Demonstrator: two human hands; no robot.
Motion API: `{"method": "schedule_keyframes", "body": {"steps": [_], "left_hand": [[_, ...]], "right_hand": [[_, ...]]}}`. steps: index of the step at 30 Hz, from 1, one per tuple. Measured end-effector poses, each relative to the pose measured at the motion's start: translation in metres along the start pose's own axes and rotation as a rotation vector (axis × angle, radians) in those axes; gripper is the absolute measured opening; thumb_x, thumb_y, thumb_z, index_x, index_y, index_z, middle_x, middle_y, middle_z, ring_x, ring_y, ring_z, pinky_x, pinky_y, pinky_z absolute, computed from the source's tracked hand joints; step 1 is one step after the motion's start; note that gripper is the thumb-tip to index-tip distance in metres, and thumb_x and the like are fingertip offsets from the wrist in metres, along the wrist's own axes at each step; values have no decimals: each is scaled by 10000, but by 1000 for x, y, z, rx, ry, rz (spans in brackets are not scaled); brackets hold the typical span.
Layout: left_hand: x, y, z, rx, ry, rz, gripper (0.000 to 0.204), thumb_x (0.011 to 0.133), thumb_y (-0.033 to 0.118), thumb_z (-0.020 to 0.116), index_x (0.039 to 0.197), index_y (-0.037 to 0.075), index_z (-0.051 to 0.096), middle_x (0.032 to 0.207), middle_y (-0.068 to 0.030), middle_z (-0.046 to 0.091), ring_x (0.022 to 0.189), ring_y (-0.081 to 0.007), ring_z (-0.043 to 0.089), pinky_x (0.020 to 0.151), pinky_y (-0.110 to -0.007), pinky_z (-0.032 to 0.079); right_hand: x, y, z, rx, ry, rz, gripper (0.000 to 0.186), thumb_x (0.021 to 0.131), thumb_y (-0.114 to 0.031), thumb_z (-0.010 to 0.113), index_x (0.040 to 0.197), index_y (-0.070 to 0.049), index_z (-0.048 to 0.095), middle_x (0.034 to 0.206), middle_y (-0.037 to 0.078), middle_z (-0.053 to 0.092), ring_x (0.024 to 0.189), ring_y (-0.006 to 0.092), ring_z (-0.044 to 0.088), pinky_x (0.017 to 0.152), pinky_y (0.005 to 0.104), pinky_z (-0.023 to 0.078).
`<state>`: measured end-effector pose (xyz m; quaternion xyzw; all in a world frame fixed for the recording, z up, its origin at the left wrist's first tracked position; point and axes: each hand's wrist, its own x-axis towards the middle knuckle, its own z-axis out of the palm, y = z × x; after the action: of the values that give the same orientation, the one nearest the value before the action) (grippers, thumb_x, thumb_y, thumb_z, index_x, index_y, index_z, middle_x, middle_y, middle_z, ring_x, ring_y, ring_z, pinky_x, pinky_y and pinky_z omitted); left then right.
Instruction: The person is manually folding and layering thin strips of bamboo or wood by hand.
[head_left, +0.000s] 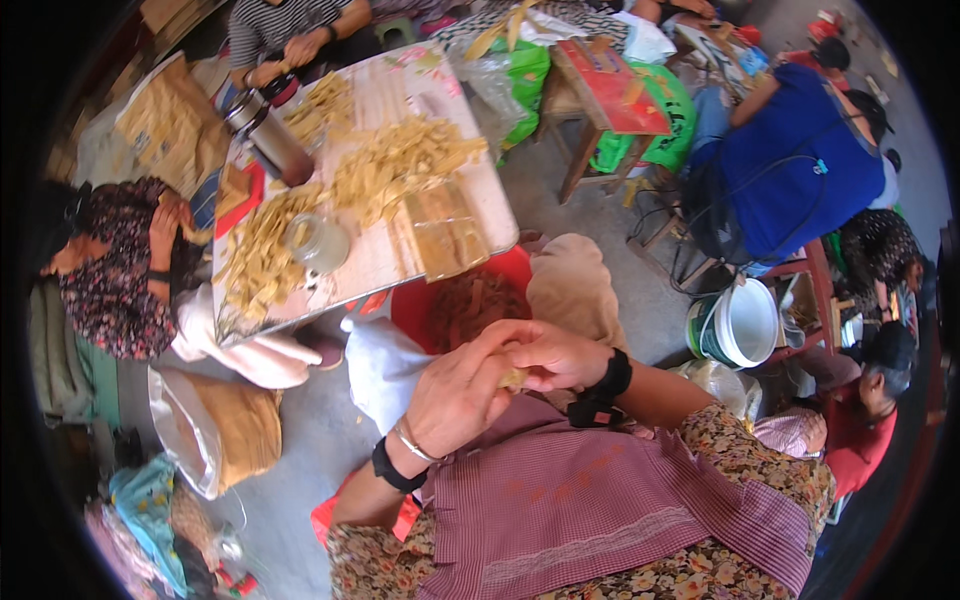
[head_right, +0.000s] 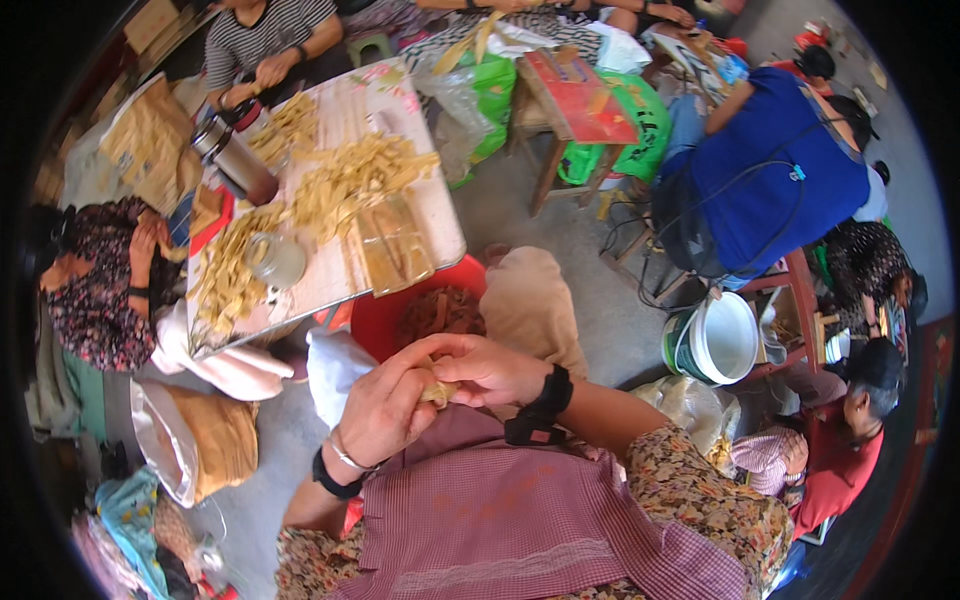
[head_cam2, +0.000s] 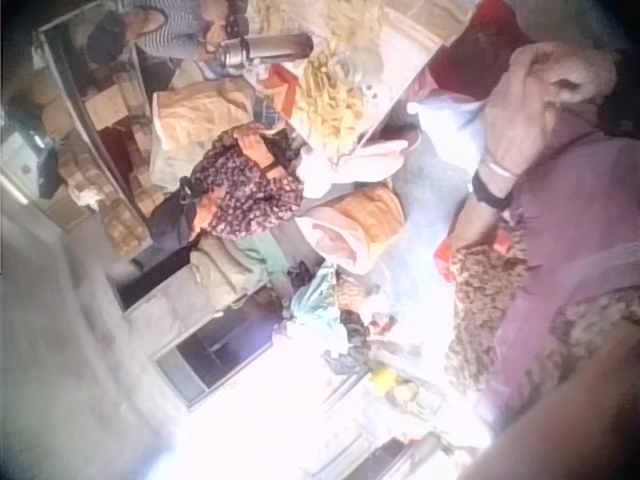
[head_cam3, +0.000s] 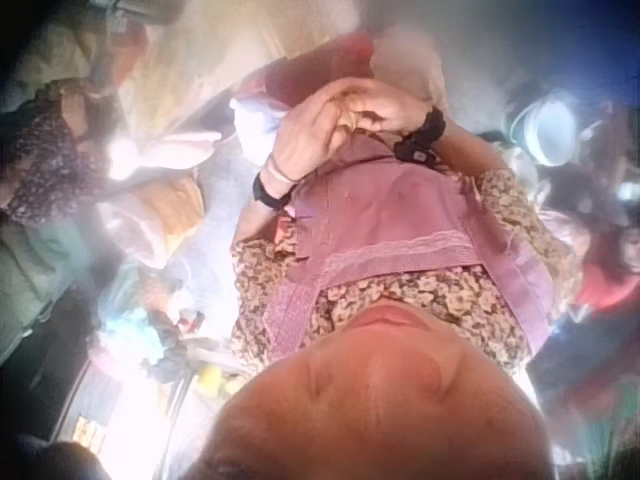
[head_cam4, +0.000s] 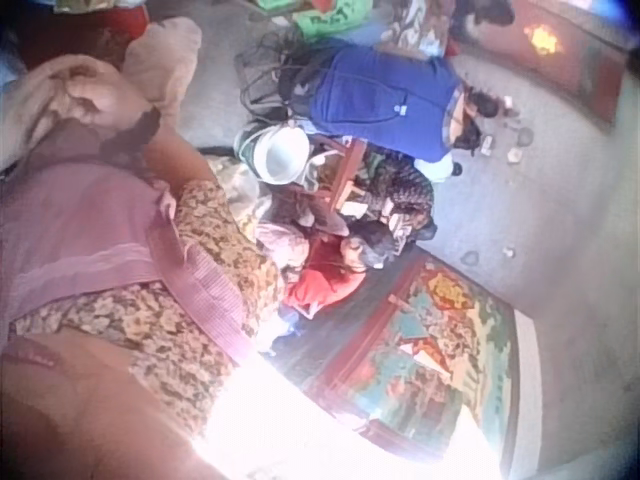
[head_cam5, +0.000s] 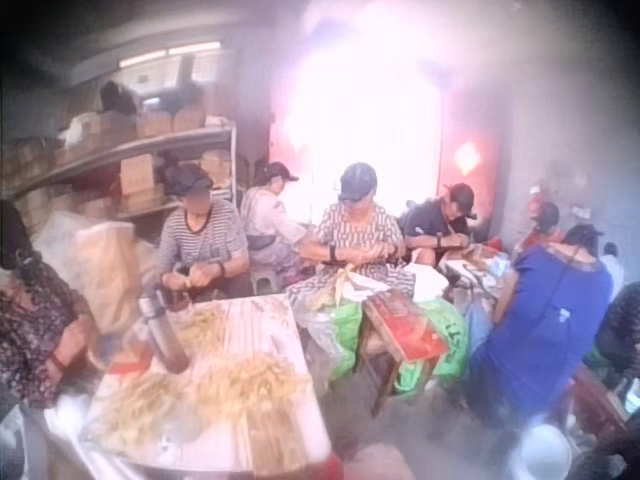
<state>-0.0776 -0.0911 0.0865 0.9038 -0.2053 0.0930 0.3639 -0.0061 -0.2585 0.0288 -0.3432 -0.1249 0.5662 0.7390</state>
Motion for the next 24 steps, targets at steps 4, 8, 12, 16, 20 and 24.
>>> {"method": "schedule_keyframes", "body": {"steps": [4,8,12,16,20,24], "left_hand": [[6,5,-9,-11,-56,-1,179,693,25,554,863,19,501,969,-155,551,804,-341,563,660,-379,473],[-5,-35,23,-197,-12,-354,130,753,74,541,870,30,507,817,-170,571,736,-358,569,611,-388,462],[-20,-49,61,-132,78,-453,117,766,95,540,860,34,506,741,-175,583,689,-359,579,583,-392,462],[-22,-54,73,-177,80,-523,113,764,87,531,848,37,475,685,-185,581,668,-363,586,579,-410,466],[-17,-61,71,-125,124,-510,163,757,100,539,869,52,430,741,-193,582,674,-393,567,573,-464,443],[-20,-64,68,-4,222,-300,162,739,74,570,842,50,448,749,-150,554,691,-338,557,595,-403,457]], "right_hand": [[3,-14,12,132,-1,23,347,860,-167,552,1167,-55,433,735,5,494,497,59,425,429,164,314],[15,2,-13,-39,155,2,352,823,-97,561,1152,-24,458,752,9,527,541,68,455,504,184,398],[18,20,-11,-646,423,-15,231,780,-79,556,1001,-16,569,752,20,539,600,129,527,568,234,443],[23,38,-29,-1345,475,-499,189,750,-39,552,933,-20,595,791,81,524,676,217,542,627,280,450],[22,39,-33,-1078,488,-351,155,782,-34,528,922,-9,590,863,80,518,728,191,544,665,282,452],[8,10,-19,-444,298,-24,181,853,-90,499,967,24,582,1019,12,513,785,81,522,674,232,447]]}}
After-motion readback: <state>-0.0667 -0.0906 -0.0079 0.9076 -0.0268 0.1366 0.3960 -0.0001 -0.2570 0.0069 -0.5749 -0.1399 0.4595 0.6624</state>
